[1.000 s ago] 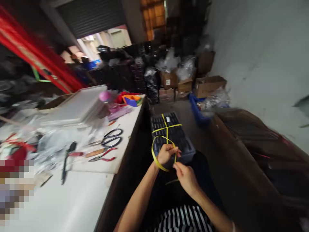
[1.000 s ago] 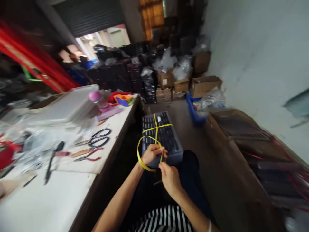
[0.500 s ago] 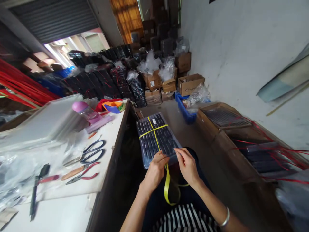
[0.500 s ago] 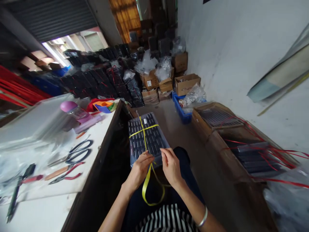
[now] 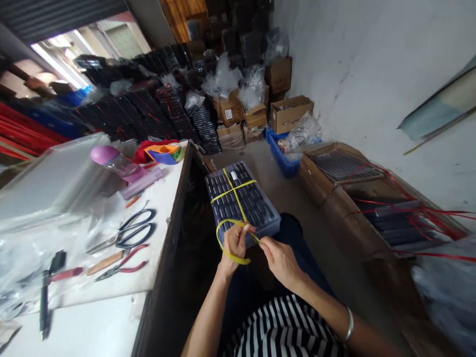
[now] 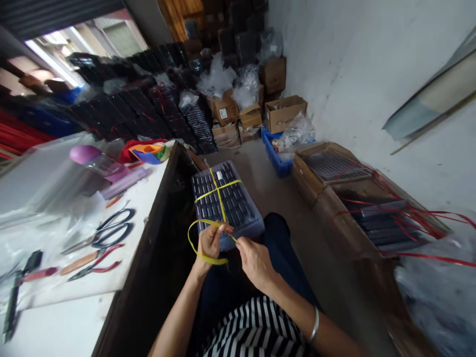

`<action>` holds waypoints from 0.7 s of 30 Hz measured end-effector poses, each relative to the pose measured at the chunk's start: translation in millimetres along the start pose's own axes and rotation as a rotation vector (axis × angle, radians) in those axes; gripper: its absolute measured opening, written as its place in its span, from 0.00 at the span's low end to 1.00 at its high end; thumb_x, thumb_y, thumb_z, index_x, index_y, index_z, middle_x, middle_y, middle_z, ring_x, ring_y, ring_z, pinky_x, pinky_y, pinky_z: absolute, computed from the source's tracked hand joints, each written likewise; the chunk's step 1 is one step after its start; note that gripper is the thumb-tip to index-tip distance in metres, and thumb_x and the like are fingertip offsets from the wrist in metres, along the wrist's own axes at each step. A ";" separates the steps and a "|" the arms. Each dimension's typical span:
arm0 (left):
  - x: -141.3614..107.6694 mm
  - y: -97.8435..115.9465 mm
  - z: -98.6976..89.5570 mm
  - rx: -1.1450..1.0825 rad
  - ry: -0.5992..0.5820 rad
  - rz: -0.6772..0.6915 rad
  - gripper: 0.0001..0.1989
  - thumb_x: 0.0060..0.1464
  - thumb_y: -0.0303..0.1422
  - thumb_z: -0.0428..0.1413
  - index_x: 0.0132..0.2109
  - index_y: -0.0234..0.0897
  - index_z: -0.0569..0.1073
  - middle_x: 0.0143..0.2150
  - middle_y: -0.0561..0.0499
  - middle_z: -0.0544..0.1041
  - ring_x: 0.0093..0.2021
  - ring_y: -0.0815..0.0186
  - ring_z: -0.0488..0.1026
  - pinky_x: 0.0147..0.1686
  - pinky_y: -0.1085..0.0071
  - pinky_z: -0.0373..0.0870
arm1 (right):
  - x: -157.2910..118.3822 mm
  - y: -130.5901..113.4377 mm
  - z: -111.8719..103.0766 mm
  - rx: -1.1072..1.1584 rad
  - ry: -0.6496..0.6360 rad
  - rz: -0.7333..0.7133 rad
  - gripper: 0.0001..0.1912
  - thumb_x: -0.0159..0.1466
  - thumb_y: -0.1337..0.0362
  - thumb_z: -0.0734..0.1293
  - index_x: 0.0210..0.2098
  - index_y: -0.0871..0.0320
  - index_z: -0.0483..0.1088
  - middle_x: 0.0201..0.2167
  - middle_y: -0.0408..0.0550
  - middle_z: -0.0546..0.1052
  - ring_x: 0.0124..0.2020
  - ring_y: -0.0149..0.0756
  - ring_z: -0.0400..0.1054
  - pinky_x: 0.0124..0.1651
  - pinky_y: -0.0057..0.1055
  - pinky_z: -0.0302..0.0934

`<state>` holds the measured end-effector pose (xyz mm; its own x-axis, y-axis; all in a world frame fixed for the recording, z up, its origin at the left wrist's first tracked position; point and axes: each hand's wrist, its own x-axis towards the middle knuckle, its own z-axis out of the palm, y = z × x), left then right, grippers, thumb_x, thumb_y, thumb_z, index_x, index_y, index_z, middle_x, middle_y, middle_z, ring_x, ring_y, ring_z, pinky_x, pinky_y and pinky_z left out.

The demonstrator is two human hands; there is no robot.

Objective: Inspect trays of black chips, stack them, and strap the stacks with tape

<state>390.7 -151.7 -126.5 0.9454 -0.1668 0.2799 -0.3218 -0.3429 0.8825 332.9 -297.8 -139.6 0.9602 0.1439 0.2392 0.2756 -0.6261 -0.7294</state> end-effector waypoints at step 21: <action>35.9 -15.1 9.8 0.059 0.049 -0.194 0.18 0.59 0.41 0.46 0.24 0.37 0.64 0.19 0.56 0.67 0.20 0.70 0.68 0.24 0.75 0.62 | -33.7 25.2 4.0 0.121 0.128 0.015 0.18 0.67 0.69 0.50 0.52 0.57 0.63 0.49 0.55 0.69 0.51 0.39 0.65 0.51 0.35 0.62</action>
<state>429.0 -161.5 -133.5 0.9909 -0.0472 0.1262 -0.1344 -0.4181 0.8984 307.6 -315.4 -168.7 0.9529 0.0315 0.3018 0.2720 -0.5292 -0.8037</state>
